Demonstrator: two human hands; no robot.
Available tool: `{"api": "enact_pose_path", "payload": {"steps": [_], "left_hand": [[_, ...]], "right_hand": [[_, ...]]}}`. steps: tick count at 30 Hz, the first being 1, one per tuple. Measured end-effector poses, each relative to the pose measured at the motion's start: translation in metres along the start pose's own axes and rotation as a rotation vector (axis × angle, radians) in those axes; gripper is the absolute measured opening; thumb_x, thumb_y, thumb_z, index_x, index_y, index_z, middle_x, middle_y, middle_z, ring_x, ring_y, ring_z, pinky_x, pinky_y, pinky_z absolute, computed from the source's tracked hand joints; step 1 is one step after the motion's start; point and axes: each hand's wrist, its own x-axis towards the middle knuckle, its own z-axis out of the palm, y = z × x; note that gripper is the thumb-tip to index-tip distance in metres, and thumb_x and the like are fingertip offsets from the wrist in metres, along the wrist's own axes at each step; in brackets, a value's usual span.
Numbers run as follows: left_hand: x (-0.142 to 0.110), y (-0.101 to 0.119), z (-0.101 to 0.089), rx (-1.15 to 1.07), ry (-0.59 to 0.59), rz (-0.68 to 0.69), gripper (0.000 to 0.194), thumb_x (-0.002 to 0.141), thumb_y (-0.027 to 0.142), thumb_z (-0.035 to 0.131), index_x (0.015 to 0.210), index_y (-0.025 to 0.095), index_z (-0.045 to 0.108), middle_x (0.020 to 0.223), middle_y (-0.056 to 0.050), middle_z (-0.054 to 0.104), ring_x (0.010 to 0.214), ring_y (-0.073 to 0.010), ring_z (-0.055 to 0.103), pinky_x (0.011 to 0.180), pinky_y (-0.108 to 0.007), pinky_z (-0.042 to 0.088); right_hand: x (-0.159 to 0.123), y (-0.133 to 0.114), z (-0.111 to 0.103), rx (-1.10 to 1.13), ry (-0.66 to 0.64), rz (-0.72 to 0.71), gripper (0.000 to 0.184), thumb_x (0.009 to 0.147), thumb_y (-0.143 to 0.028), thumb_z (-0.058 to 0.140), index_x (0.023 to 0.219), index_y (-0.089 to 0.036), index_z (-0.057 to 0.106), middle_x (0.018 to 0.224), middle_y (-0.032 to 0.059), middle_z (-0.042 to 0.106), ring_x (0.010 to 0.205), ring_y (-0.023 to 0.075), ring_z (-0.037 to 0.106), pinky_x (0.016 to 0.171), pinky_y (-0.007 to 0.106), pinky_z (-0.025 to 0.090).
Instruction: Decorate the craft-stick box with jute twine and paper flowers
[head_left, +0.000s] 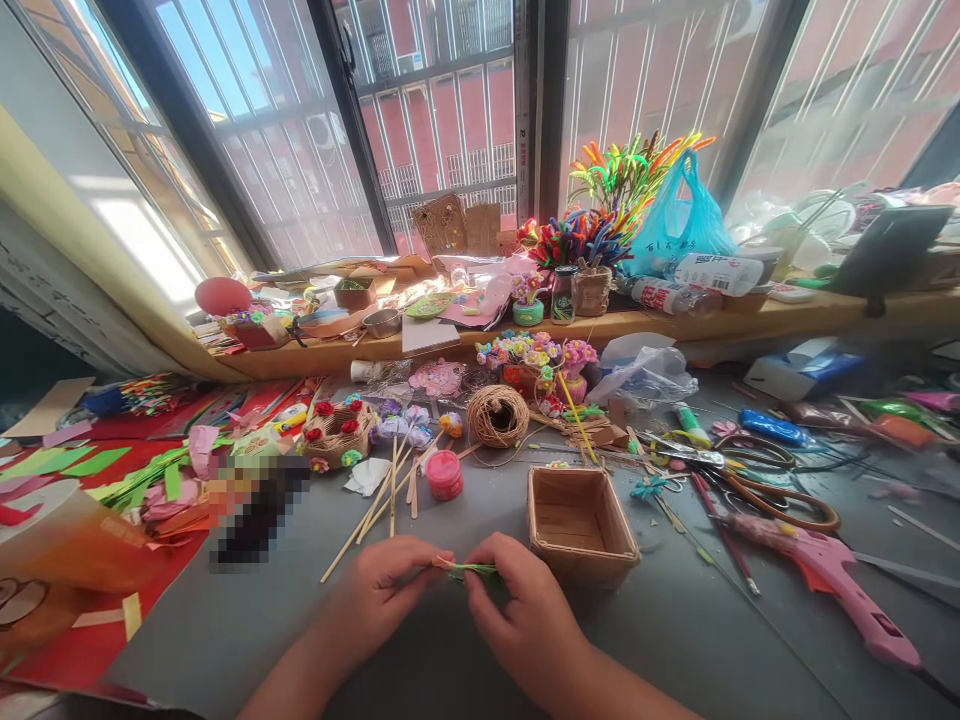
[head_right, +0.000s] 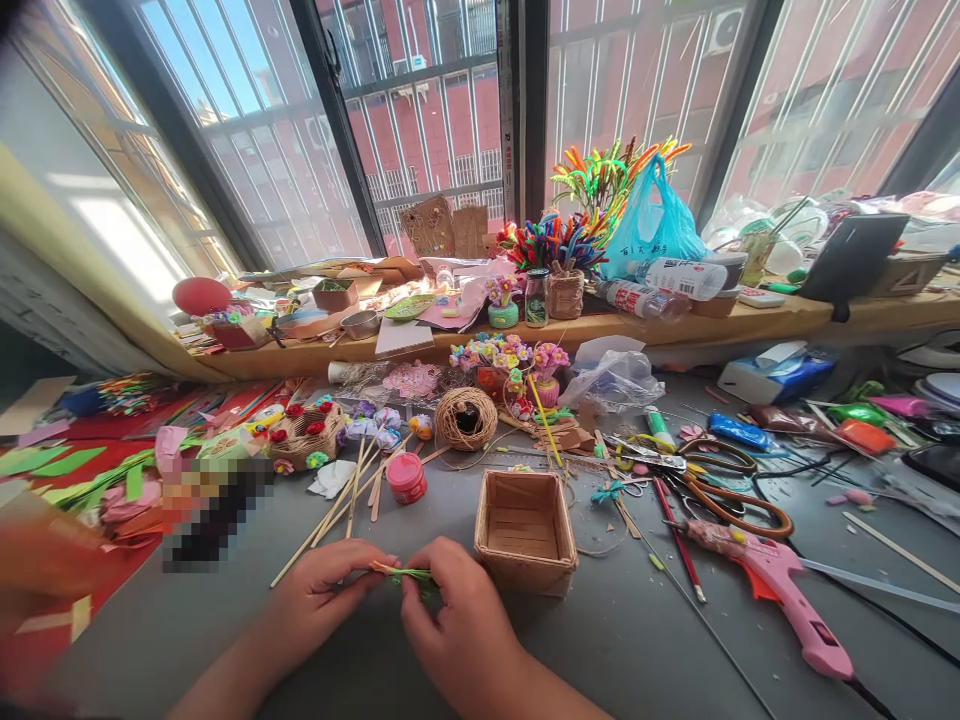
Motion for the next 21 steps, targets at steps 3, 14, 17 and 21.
{"api": "enact_pose_path", "payload": {"steps": [3,14,17,21], "left_hand": [[0.0005,0.0008,0.0004,0.001,-0.003,0.014,0.025,0.1,0.017,0.065,0.11,0.033,0.082,0.101,0.002,0.085,0.092,-0.0152,0.079,0.086,-0.022,0.059],[0.0029,0.0,0.0022,0.02,-0.007,0.006,0.022,0.099,0.018,0.066,0.108,0.031,0.082,0.099,0.0,0.085,0.09,-0.017,0.079,0.084,-0.024,0.059],[0.0023,-0.0001,0.0026,0.043,-0.005,0.026,0.022,0.099,0.019,0.066,0.11,0.031,0.081,0.098,0.0,0.085,0.089,-0.0169,0.078,0.084,-0.024,0.059],[0.0032,0.0031,0.0032,0.086,0.0,0.082,0.021,0.099,0.019,0.066,0.11,0.03,0.08,0.096,0.0,0.085,0.087,-0.0166,0.078,0.082,-0.024,0.058]], "right_hand": [[0.0,0.0003,0.0005,0.005,-0.001,0.015,0.012,0.093,-0.014,0.057,0.086,-0.021,0.063,0.081,0.0011,0.067,0.073,0.0163,0.062,0.068,0.024,0.046],[-0.0004,0.0024,0.0014,0.005,-0.032,0.038,0.011,0.094,-0.015,0.057,0.088,-0.02,0.065,0.083,0.0023,0.068,0.075,0.0169,0.063,0.07,0.025,0.046],[-0.0001,0.0029,0.0013,-0.004,-0.034,0.025,0.011,0.094,-0.014,0.057,0.088,-0.02,0.065,0.082,0.0023,0.068,0.075,0.017,0.062,0.069,0.025,0.046],[-0.0014,0.0057,0.0023,-0.035,-0.027,-0.016,0.013,0.093,-0.012,0.057,0.087,-0.02,0.065,0.082,0.0024,0.068,0.075,0.0175,0.063,0.069,0.026,0.046]]}}
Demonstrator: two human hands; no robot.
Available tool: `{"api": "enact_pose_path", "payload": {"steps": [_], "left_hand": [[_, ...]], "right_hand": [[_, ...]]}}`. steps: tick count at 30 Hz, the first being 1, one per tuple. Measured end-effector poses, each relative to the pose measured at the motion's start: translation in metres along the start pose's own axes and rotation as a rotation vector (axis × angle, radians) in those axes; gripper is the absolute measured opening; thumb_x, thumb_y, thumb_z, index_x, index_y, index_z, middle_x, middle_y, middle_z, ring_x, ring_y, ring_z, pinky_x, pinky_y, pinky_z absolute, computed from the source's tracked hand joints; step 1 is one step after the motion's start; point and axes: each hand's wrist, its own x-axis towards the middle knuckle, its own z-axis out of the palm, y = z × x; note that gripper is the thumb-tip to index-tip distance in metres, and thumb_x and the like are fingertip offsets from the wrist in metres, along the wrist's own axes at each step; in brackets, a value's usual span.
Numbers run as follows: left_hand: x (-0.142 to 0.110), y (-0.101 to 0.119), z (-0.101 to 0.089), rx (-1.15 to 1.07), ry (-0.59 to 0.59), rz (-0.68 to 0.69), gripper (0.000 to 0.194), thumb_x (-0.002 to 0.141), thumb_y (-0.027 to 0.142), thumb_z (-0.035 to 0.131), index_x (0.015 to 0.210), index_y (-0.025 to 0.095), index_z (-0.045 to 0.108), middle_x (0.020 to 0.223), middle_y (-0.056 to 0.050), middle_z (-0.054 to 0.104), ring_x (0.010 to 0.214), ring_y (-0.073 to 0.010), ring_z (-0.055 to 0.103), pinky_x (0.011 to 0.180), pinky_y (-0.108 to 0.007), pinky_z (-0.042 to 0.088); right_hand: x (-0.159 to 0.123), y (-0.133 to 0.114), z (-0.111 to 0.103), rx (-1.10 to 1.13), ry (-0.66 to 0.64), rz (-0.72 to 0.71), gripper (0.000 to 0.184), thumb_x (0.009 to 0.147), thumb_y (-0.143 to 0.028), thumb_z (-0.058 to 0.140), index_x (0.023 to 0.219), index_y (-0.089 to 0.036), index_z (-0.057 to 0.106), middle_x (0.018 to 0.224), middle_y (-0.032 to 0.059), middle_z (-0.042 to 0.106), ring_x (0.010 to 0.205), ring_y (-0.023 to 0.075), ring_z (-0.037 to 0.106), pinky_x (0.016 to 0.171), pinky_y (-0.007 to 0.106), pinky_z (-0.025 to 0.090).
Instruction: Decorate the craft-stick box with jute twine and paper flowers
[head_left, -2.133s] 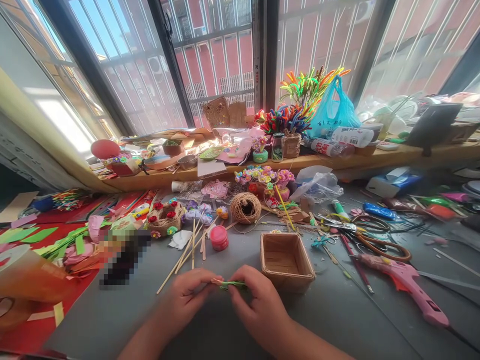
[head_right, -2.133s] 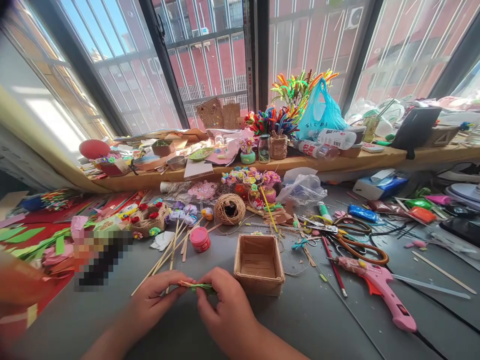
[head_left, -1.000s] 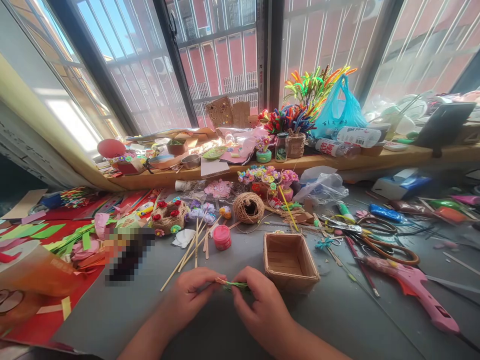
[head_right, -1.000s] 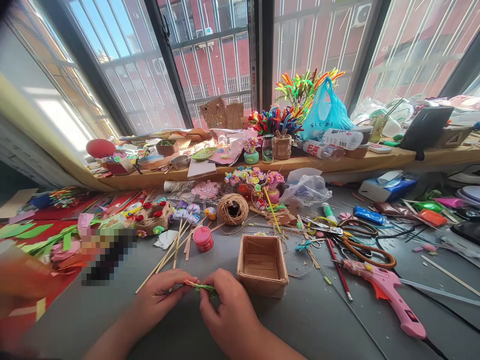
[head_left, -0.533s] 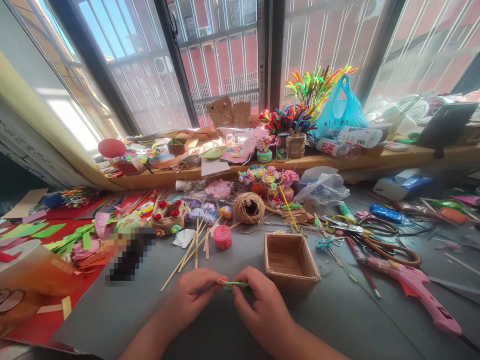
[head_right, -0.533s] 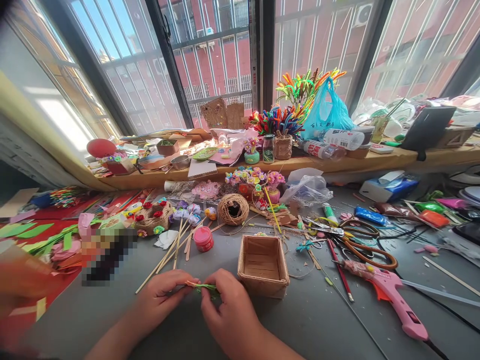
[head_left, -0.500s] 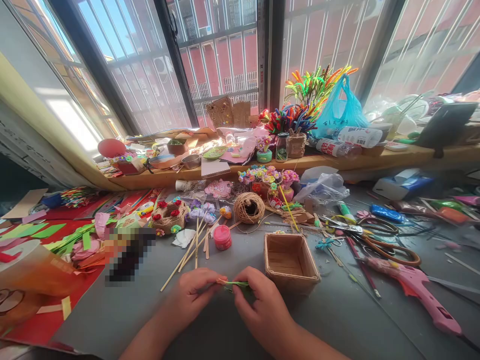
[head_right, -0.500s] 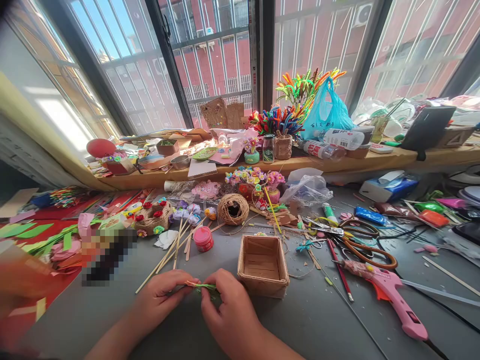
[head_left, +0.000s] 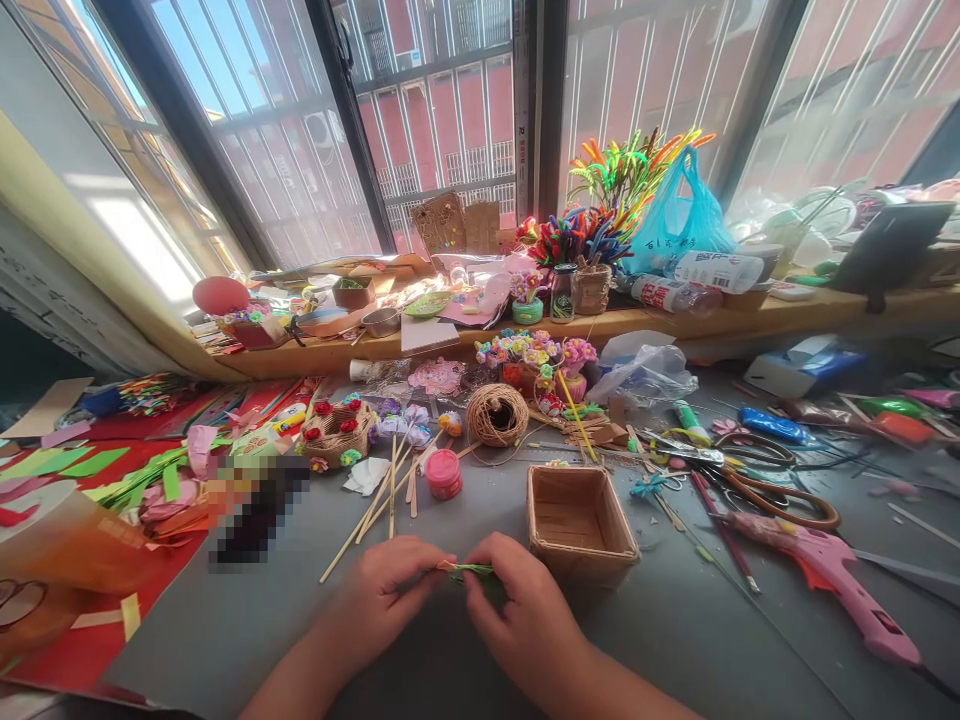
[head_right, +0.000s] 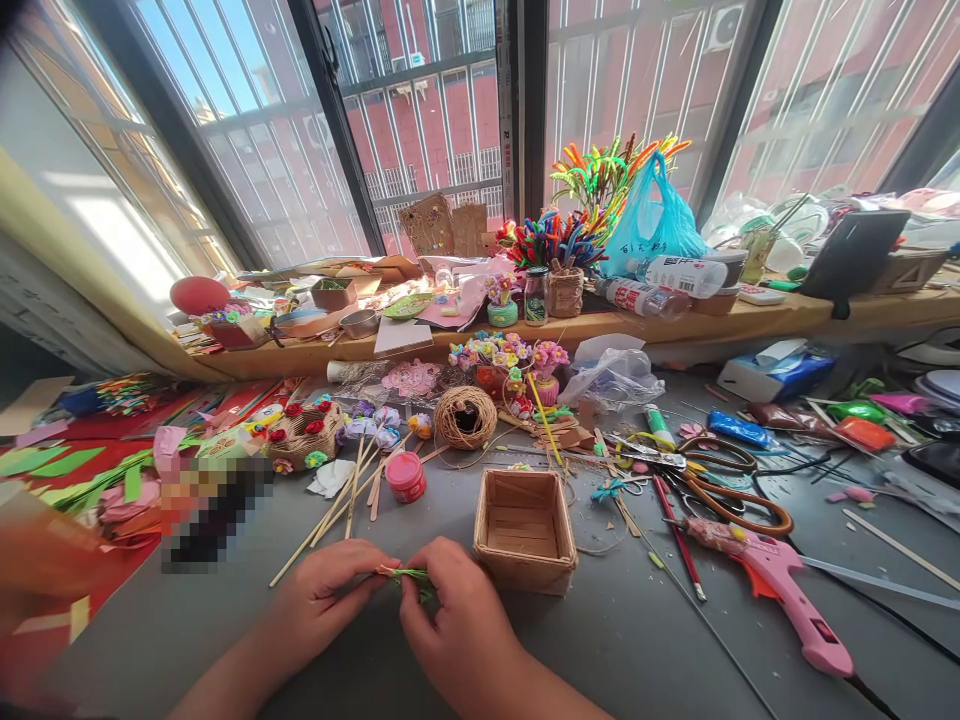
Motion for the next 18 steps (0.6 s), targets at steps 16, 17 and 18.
{"api": "enact_pose_path", "payload": {"steps": [16,17,18], "left_hand": [[0.002,0.007,0.0,-0.097,0.021,-0.267,0.023,0.094,0.031,0.073,0.116,0.033,0.079,0.115,-0.004,0.082,0.101,-0.0224,0.077,0.089,-0.03,0.06],[0.001,0.006,0.001,-0.181,0.065,-0.343,0.031,0.093,0.037,0.075,0.123,0.032,0.076,0.125,-0.006,0.079,0.107,-0.0248,0.075,0.093,-0.032,0.06],[0.0,0.005,0.003,-0.283,0.108,-0.406,0.041,0.091,0.043,0.078,0.13,0.031,0.072,0.132,-0.009,0.076,0.112,-0.0272,0.074,0.095,-0.035,0.06]], "right_hand": [[0.003,-0.007,-0.002,0.139,-0.005,0.183,0.009,0.094,-0.019,0.064,0.096,-0.02,0.072,0.09,0.0056,0.074,0.082,0.0219,0.069,0.074,0.03,0.052],[0.004,-0.009,-0.002,0.2,0.02,0.261,0.007,0.094,-0.023,0.065,0.095,-0.021,0.072,0.089,0.0051,0.075,0.081,0.0217,0.069,0.073,0.029,0.052],[0.005,-0.011,-0.002,0.271,0.048,0.328,0.009,0.095,-0.028,0.066,0.095,-0.021,0.072,0.089,0.0049,0.075,0.081,0.0217,0.069,0.073,0.029,0.053]]}}
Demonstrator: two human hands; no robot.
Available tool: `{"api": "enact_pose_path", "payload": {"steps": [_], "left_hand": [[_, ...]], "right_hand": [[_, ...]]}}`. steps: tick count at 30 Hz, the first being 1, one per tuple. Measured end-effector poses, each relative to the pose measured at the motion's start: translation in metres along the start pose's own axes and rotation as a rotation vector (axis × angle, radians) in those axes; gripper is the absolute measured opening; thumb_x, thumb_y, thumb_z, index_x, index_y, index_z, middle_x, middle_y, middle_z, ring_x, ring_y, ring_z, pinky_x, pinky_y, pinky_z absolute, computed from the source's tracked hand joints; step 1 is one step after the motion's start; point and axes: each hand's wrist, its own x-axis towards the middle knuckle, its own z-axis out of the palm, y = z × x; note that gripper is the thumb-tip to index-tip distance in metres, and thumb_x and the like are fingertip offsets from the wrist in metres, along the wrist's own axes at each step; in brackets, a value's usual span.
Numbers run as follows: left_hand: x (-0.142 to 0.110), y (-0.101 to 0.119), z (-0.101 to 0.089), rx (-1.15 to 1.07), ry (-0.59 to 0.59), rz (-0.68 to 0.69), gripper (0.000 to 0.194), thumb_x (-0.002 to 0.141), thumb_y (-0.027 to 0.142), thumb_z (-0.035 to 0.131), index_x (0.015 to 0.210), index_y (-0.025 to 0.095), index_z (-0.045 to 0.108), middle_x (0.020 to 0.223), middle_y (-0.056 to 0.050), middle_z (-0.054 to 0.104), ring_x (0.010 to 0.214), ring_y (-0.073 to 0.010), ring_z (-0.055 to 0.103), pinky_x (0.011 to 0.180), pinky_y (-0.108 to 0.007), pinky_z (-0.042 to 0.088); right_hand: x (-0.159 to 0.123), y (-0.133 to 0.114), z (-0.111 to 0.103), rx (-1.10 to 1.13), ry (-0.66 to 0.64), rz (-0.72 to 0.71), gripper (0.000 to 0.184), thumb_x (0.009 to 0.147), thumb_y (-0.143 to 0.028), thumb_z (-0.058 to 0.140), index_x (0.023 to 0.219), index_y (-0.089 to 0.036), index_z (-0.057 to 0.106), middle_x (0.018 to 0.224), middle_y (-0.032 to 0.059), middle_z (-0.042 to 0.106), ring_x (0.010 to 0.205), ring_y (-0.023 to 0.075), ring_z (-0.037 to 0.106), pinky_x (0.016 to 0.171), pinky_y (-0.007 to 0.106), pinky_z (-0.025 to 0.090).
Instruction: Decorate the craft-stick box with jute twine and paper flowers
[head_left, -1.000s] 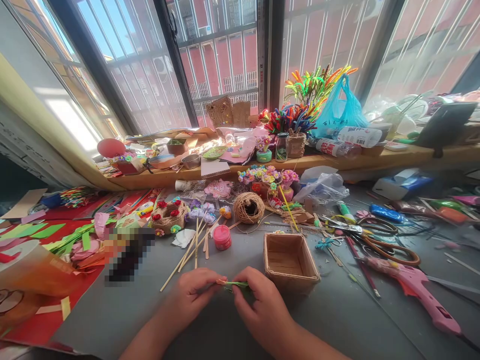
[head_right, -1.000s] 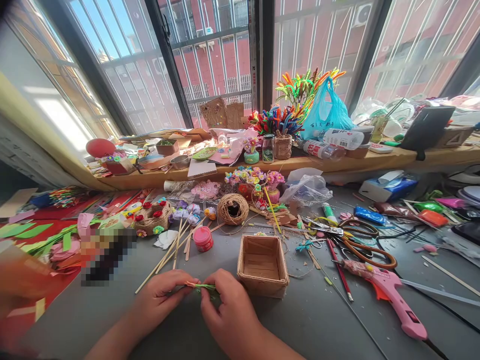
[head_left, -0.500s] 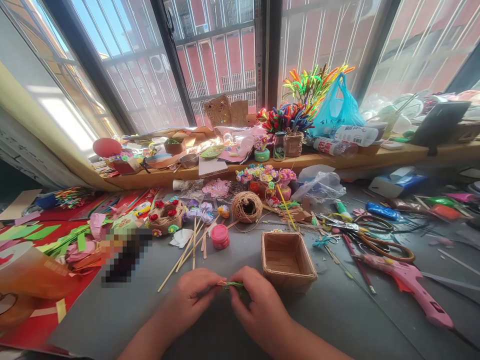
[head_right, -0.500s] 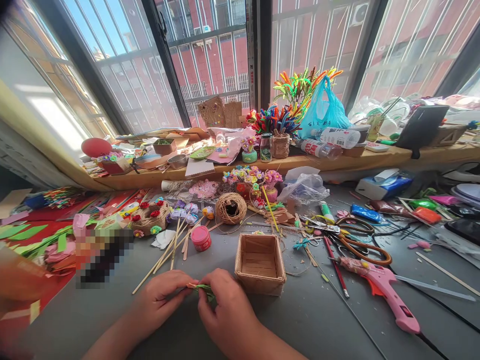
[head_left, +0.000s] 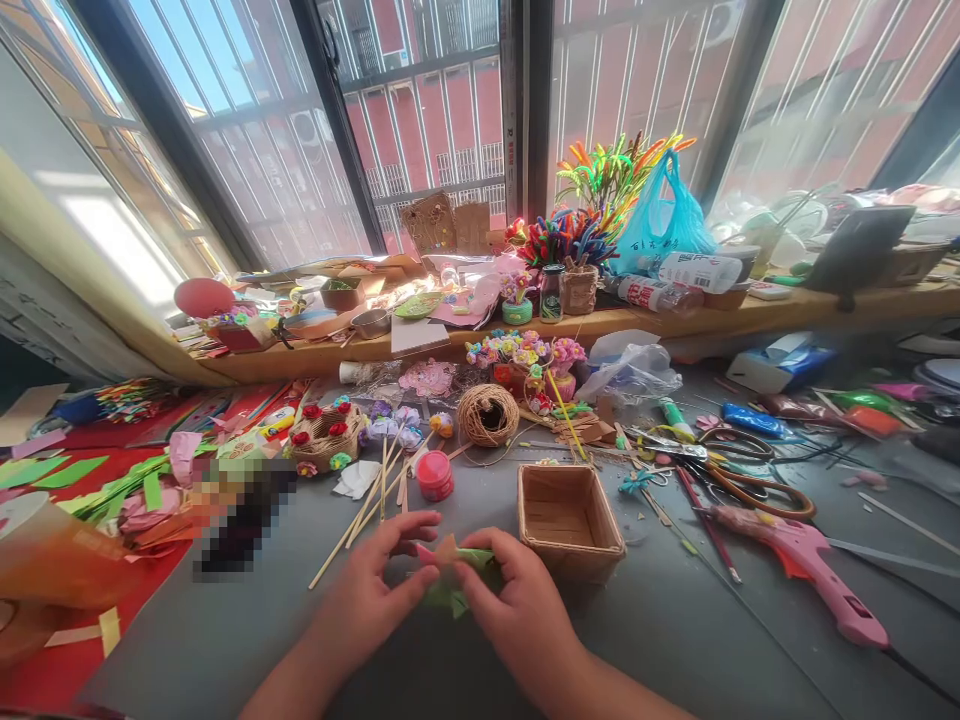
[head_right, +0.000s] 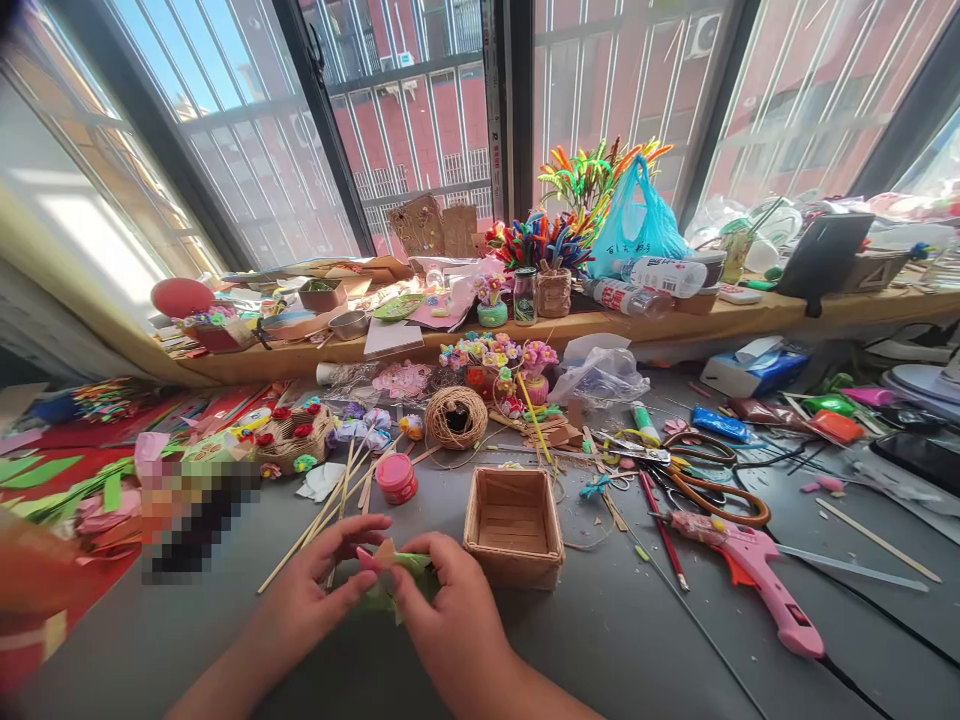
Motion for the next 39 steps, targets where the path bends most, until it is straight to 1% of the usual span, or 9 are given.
{"api": "enact_pose_path", "payload": {"steps": [4,9,15,20,22,26,30,36,39], "left_hand": [[-0.006,-0.008,0.009,-0.387,-0.014,-0.151,0.062,0.077,0.061,0.087,0.125,0.024,0.073,0.121,-0.013,0.079,0.109,-0.0318,0.074,0.092,-0.041,0.061],[-0.016,-0.005,0.023,-0.457,0.015,-0.232,0.041,0.075,0.057,0.09,0.096,0.022,0.082,0.093,-0.007,0.082,0.089,-0.0251,0.074,0.095,-0.039,0.058],[-0.013,0.007,0.012,-0.515,-0.071,-0.228,0.034,0.074,0.053,0.092,0.085,0.021,0.083,0.082,-0.005,0.081,0.081,-0.0222,0.074,0.081,-0.031,0.058],[-0.01,0.018,0.005,-0.411,-0.195,-0.198,0.038,0.075,0.053,0.091,0.089,0.019,0.083,0.086,-0.006,0.081,0.077,-0.0198,0.071,0.072,-0.027,0.055],[-0.009,0.022,0.009,-0.381,-0.157,-0.224,0.042,0.075,0.056,0.091,0.091,0.019,0.082,0.086,-0.006,0.08,0.076,-0.0188,0.069,0.072,-0.027,0.055],[-0.007,0.025,0.018,-0.399,-0.019,-0.292,0.048,0.069,0.061,0.092,0.084,0.018,0.079,0.074,-0.002,0.075,0.068,-0.0151,0.064,0.065,-0.023,0.052],[-0.003,0.024,0.019,-0.422,-0.034,-0.299,0.048,0.065,0.061,0.095,0.079,0.018,0.078,0.075,-0.002,0.076,0.07,-0.0168,0.067,0.067,-0.024,0.055],[-0.014,0.009,0.034,-0.636,0.15,-0.296,0.053,0.076,0.065,0.086,0.108,0.024,0.076,0.093,-0.005,0.081,0.083,-0.0227,0.074,0.078,-0.031,0.061],[-0.027,0.003,0.051,-0.646,0.265,-0.309,0.051,0.074,0.066,0.087,0.098,0.022,0.076,0.088,-0.004,0.079,0.082,-0.0236,0.073,0.077,-0.03,0.061]], "right_hand": [[-0.001,-0.007,0.004,0.323,0.073,0.097,0.029,0.099,-0.049,0.065,0.101,-0.021,0.073,0.091,0.0057,0.075,0.085,0.0227,0.07,0.076,0.03,0.056],[-0.005,-0.01,0.01,0.551,0.07,0.121,0.042,0.091,-0.061,0.074,0.101,-0.02,0.075,0.091,0.0078,0.078,0.086,0.0238,0.071,0.079,0.034,0.058],[-0.011,-0.009,0.001,0.529,-0.009,0.099,0.045,0.089,-0.057,0.079,0.119,-0.023,0.076,0.114,0.0117,0.079,0.1,0.027,0.073,0.088,0.037,0.058],[-0.009,-0.014,-0.007,0.381,-0.031,0.12,0.044,0.094,-0.063,0.07,0.098,-0.021,0.079,0.082,0.005,0.072,0.071,0.0177,0.061,0.063,0.026,0.048],[-0.008,-0.015,-0.008,0.326,-0.015,0.088,0.049,0.097,-0.065,0.063,0.089,-0.02,0.079,0.076,0.0035,0.067,0.069,0.0165,0.057,0.062,0.026,0.045],[-0.008,-0.014,-0.008,0.234,0.029,0.042,0.053,0.1,-0.066,0.056,0.091,-0.02,0.081,0.077,0.0043,0.068,0.072,0.018,0.06,0.067,0.027,0.047],[-0.008,-0.015,-0.011,0.241,0.037,0.045,0.051,0.099,-0.065,0.06,0.094,-0.019,0.083,0.077,0.0045,0.071,0.073,0.0187,0.063,0.068,0.027,0.049],[-0.011,-0.015,-0.003,0.564,0.084,0.171,0.047,0.088,-0.068,0.073,0.097,-0.023,0.082,0.082,0.0049,0.073,0.068,0.02,0.063,0.058,0.03,0.056],[-0.016,-0.009,0.005,0.647,0.049,0.145,0.046,0.084,-0.066,0.079,0.099,-0.023,0.08,0.086,0.0061,0.074,0.073,0.0217,0.066,0.062,0.032,0.058]]}}
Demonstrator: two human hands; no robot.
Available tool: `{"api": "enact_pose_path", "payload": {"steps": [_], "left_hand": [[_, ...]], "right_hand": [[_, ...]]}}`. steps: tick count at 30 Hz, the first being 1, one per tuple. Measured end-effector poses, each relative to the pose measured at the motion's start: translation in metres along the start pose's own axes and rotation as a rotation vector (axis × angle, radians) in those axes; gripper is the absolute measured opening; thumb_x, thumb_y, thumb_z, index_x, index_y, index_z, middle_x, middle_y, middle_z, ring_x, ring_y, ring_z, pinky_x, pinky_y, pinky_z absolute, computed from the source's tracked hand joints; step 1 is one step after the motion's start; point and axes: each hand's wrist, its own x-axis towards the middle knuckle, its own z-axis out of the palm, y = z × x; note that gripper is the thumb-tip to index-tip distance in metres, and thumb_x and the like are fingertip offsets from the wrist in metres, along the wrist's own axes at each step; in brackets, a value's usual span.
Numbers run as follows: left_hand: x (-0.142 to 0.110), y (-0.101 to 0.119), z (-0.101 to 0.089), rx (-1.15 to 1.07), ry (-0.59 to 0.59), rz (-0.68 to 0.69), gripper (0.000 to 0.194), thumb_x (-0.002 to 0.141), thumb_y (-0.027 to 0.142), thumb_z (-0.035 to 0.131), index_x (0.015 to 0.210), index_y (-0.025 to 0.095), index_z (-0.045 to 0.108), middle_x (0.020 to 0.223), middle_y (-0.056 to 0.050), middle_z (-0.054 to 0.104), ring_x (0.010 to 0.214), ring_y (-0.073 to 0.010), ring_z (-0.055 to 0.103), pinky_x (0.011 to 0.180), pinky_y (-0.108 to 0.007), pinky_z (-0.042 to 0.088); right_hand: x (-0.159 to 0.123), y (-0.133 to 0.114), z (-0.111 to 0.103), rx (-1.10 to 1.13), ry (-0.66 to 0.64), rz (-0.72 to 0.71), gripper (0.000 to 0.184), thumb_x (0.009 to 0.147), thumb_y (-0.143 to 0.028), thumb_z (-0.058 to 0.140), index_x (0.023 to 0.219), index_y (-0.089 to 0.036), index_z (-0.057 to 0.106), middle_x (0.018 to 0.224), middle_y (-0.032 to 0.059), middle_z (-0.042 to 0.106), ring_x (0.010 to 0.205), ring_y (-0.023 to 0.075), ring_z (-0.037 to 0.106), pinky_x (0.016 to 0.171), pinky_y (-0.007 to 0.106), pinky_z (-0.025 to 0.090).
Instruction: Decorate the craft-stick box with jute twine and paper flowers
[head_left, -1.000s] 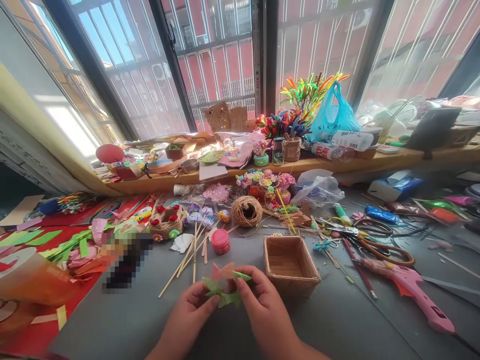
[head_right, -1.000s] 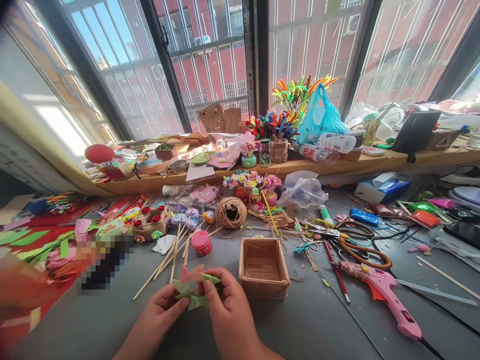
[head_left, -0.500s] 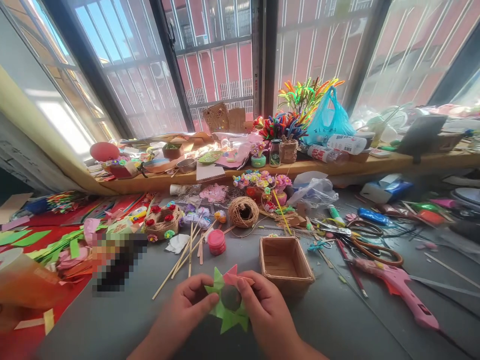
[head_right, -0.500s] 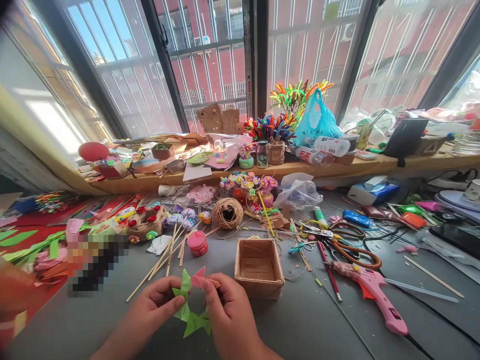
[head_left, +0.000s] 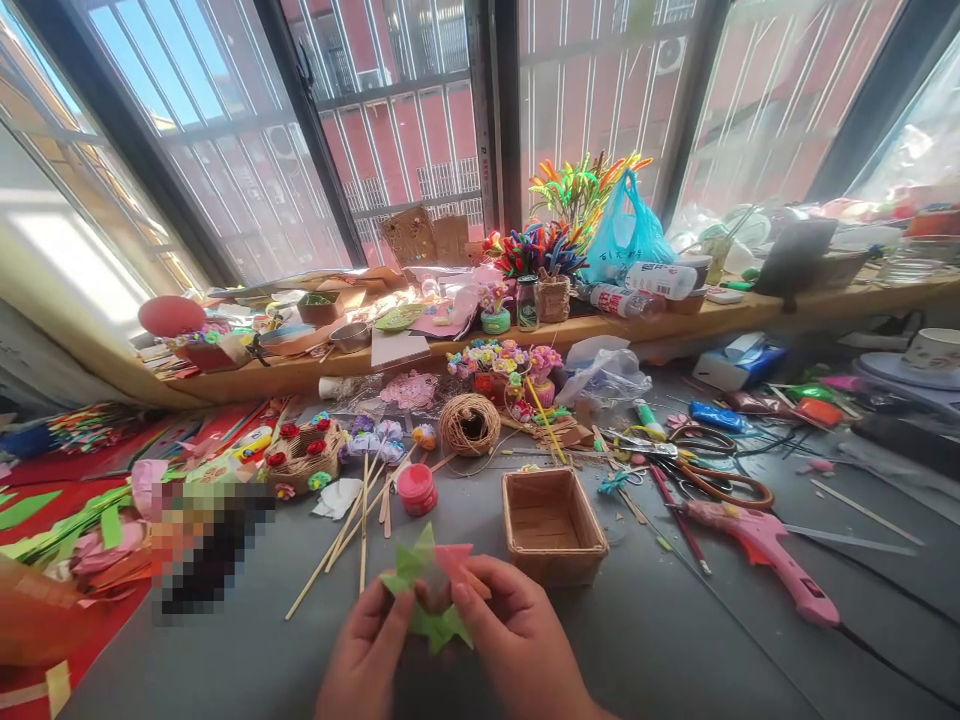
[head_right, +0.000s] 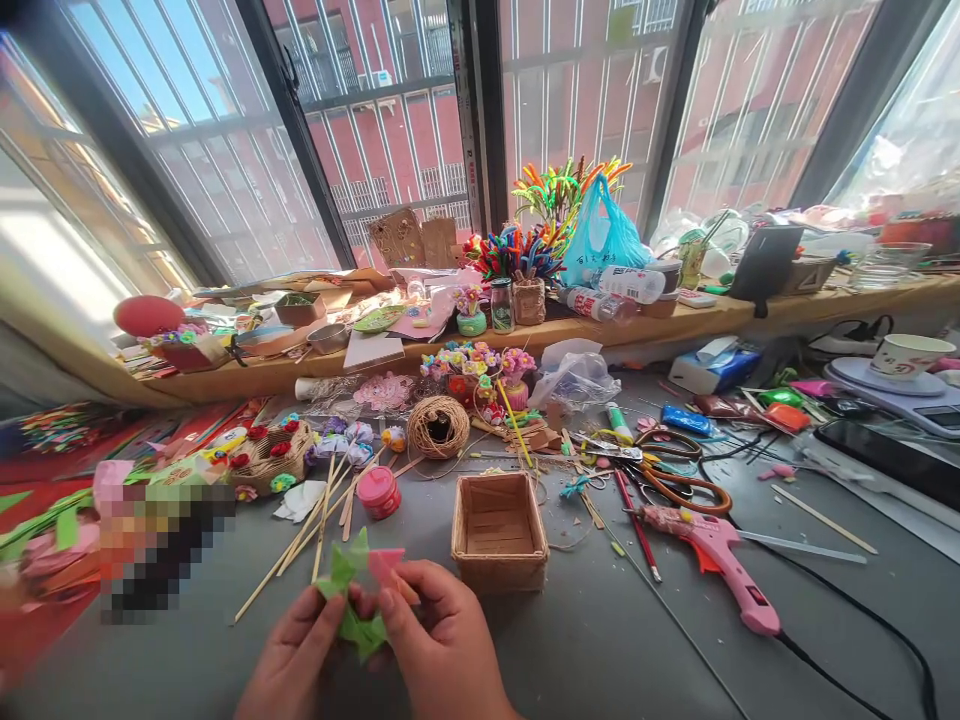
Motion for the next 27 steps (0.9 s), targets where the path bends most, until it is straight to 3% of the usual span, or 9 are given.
{"api": "enact_pose_path", "payload": {"steps": [3,6,9,14,17,19,22,25,27], "left_hand": [[-0.008,-0.008,0.006,0.07,-0.029,0.02,0.048,0.075,0.065,0.087,0.092,0.021,0.076,0.077,-0.002,0.075,0.074,-0.0213,0.069,0.072,-0.029,0.059],[-0.009,-0.005,0.012,0.108,-0.062,0.043,0.048,0.078,0.068,0.082,0.086,0.021,0.074,0.068,0.001,0.067,0.065,-0.0173,0.06,0.062,-0.024,0.054],[-0.007,0.0,0.018,0.144,0.03,0.084,0.057,0.08,0.077,0.074,0.077,0.021,0.067,0.065,0.002,0.059,0.062,-0.0155,0.054,0.056,-0.022,0.05],[-0.002,0.004,0.023,0.292,0.045,0.198,0.058,0.084,0.077,0.069,0.07,0.021,0.061,0.063,0.003,0.049,0.058,-0.0139,0.045,0.052,-0.021,0.043],[0.003,0.007,0.019,0.273,-0.07,0.176,0.055,0.086,0.074,0.069,0.075,0.021,0.066,0.063,0.003,0.052,0.057,-0.0137,0.047,0.051,-0.021,0.042],[0.008,0.01,0.015,0.199,-0.172,0.191,0.057,0.087,0.078,0.065,0.091,0.021,0.073,0.073,-0.001,0.065,0.064,-0.0168,0.057,0.058,-0.024,0.049],[0.023,0.014,0.011,0.18,-0.273,0.3,0.064,0.091,0.079,0.058,0.119,0.023,0.071,0.108,-0.01,0.076,0.094,-0.0261,0.069,0.081,-0.033,0.058],[0.043,0.015,0.017,0.379,-0.416,0.33,0.064,0.09,0.065,0.071,0.139,0.025,0.061,0.143,-0.016,0.064,0.131,-0.0337,0.061,0.106,-0.042,0.052],[0.056,0.014,0.028,0.507,-0.531,0.277,0.087,0.084,0.054,0.083,0.157,0.028,0.044,0.164,-0.017,0.046,0.148,-0.0378,0.048,0.119,-0.05,0.044]], "right_hand": [[-0.004,0.006,-0.001,-0.018,0.051,-0.041,0.047,0.085,-0.064,0.079,0.105,-0.022,0.078,0.09,0.0065,0.074,0.079,0.0218,0.067,0.073,0.033,0.058],[-0.004,0.007,-0.004,-0.075,0.044,-0.007,0.046,0.094,-0.067,0.067,0.096,-0.021,0.072,0.077,0.0009,0.065,0.065,0.0152,0.055,0.062,0.026,0.048],[-0.003,0.01,-0.004,-0.169,-0.026,-0.03,0.05,0.099,-0.068,0.058,0.079,-0.022,0.06,0.065,-0.0042,0.05,0.058,0.0126,0.042,0.054,0.024,0.037],[-0.001,0.015,-0.005,-0.347,-0.039,-0.125,0.05,0.105,-0.062,0.049,0.077,-0.022,0.056,0.068,-0.0033,0.048,0.061,0.0136,0.043,0.056,0.025,0.036],[-0.003,0.007,-0.012,-0.524,-0.095,-0.177,0.046,0.105,-0.058,0.049,0.078,-0.021,0.06,0.07,-0.0013,0.053,0.064,0.0149,0.047,0.059,0.026,0.039],[-0.008,-0.007,-0.025,-0.62,-0.133,-0.234,0.041,0.105,-0.052,0.052,0.081,-0.022,0.067,0.074,0.0011,0.058,0.067,0.0168,0.053,0.062,0.026,0.043],[-0.022,-0.036,-0.055,-0.695,-0.182,-0.332,0.027,0.104,-0.04,0.057,0.091,-0.025,0.075,0.078,0.0035,0.063,0.071,0.0192,0.059,0.064,0.027,0.049],[-0.035,-0.064,-0.093,-0.79,-0.166,-0.368,0.018,0.101,-0.033,0.062,0.097,-0.029,0.079,0.083,0.0052,0.066,0.076,0.0214,0.065,0.068,0.028,0.055],[-0.038,-0.076,-0.115,-0.851,-0.118,-0.328,0.02,0.101,-0.032,0.061,0.094,-0.029,0.079,0.084,0.0057,0.067,0.076,0.0221,0.066,0.067,0.029,0.056]]}}
